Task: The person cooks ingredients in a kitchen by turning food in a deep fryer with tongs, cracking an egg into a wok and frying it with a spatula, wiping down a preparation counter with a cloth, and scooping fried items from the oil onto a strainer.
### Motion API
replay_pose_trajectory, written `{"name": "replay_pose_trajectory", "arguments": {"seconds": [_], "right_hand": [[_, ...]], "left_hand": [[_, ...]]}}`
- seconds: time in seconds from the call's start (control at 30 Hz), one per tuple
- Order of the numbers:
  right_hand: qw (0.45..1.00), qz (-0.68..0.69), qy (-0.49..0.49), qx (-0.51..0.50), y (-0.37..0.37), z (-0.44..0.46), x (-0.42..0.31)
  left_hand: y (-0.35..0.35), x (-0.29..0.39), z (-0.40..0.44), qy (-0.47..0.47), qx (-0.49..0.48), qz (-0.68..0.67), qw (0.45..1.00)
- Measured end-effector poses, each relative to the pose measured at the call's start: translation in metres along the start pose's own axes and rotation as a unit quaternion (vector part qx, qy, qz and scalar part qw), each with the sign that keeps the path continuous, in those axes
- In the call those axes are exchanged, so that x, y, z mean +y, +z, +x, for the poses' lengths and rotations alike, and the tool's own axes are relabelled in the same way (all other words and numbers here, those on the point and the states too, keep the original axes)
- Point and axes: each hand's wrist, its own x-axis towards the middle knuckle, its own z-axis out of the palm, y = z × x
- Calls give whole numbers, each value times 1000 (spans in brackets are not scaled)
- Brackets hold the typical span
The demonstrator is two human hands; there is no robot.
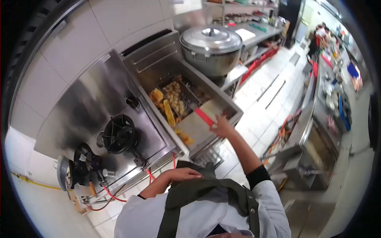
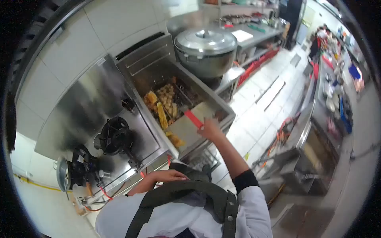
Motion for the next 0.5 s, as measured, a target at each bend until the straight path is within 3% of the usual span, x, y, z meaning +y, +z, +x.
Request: {"name": "replay_pose_trajectory", "arguments": {"seconds": [0.03,0.1,0.13,0.23,0.3,0.33,0.37,0.43,0.5], "right_hand": [[986,25,92,-137,-1,19,-8],[937,217,138,-236,-7,111,43],[872,328,194,-307,24,96,64],[704,536,267,-382,13,99,36],[672,587,237,-384,21,111,34],[656,607,230,-387,19,111,37],[652,610,222,-392,14,113,41],[643,620,201,-402,-15,118,29],[631,619,200,-423,-43,120,24]], "left_hand": [[-8,8,2,13,16,32,999],[-51,45,54,63,51,29,996],[-28,53,51,61,47,-30,997],[-31,73,53,76,136,-52,986],[-23,73,50,74,210,-39,974],[-19,77,47,77,235,-75,966],[-6,85,39,38,260,-210,942],[22,83,36,81,328,-320,885],[48,96,40,70,377,-308,871]]}}
